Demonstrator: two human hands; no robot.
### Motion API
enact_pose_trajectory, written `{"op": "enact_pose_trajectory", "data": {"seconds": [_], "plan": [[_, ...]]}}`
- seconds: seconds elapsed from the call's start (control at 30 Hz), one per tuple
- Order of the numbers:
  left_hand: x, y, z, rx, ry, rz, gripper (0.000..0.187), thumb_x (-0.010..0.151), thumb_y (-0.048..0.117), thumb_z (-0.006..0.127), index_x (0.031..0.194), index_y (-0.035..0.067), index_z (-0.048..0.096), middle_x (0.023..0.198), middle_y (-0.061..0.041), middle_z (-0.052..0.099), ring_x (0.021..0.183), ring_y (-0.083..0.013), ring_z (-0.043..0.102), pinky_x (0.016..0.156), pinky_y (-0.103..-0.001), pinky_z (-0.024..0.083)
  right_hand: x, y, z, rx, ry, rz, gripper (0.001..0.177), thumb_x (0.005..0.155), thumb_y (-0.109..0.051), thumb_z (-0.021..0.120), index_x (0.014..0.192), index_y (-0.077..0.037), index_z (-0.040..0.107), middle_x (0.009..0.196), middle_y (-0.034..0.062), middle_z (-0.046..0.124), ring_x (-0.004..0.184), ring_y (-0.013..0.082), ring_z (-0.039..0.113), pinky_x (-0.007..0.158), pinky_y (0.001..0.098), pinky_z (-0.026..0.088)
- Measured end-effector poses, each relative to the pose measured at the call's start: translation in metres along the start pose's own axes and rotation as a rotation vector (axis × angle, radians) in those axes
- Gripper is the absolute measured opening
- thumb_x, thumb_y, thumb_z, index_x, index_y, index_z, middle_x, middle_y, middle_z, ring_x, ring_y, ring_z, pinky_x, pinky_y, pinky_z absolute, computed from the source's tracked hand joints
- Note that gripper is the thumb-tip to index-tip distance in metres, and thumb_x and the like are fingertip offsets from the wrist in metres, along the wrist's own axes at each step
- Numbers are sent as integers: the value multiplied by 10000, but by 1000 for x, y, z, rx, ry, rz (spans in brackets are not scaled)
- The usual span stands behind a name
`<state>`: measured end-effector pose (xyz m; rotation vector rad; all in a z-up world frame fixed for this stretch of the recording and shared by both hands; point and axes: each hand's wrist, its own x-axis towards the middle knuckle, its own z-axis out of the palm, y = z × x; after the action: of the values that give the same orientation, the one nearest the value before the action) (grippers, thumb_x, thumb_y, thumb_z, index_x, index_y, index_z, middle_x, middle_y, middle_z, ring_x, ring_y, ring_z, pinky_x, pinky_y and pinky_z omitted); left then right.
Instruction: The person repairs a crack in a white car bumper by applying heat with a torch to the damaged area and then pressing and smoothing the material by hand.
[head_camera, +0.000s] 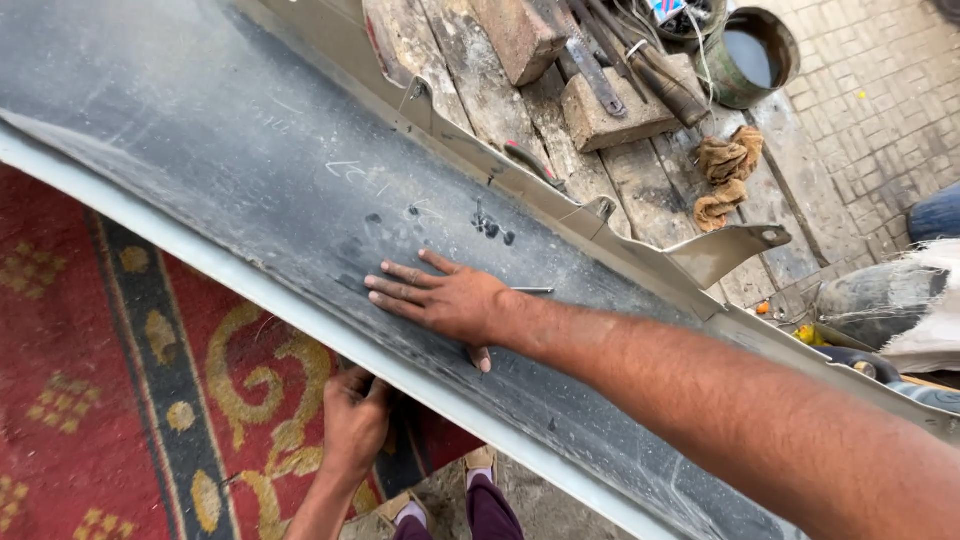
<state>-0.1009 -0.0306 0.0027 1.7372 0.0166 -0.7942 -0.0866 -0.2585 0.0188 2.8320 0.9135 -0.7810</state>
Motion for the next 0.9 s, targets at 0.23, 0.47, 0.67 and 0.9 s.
{"op": "enact_pose_trajectory", "data": {"seconds": [0.23, 0.47, 0.67, 0.9], "plan": [[15, -12, 5, -144, 9, -13, 194, 796, -70, 593, 836, -66, 783, 845, -132, 804, 768, -209, 714, 708, -335, 605, 10, 7, 37, -60, 300, -42, 1100, 928, -581, 653, 1652, -71, 1, 1737, 93, -19, 1599, 321, 19, 1256, 602, 124], [21, -23, 1, -19, -39, -9, 157, 869, -24, 519, 806, -21, 663, 703, -103, 675, 543, -191, 592, 423, -322, 483, 10, 11, 34, -39, 253, -28, 1775, 287, -632, 994, 1644, -59, 4, 1735, 100, -29, 1596, 315, 17, 1242, 600, 134], [3, -18, -3, -2, -17, -152, 180, 931, 6, 607, 753, -4, 629, 628, -128, 613, 395, -180, 423, 313, -332, 317, 9, 6, 31, 2, 248, -17, 1914, 94, -636, 997, 1649, -84, 26, 1741, 69, -3, 1597, 299, 35, 1236, 577, 156], [11, -8, 9, -2, 28, -49, 165, 823, 9, 634, 741, -44, 766, 658, -118, 738, 453, -194, 577, 368, -350, 395, 0, 5, 17, -39, 124, 20, 1966, 163, -623, 1125, 1622, -34, -54, 1716, 120, -92, 1581, 340, -24, 1235, 623, 127]]}}
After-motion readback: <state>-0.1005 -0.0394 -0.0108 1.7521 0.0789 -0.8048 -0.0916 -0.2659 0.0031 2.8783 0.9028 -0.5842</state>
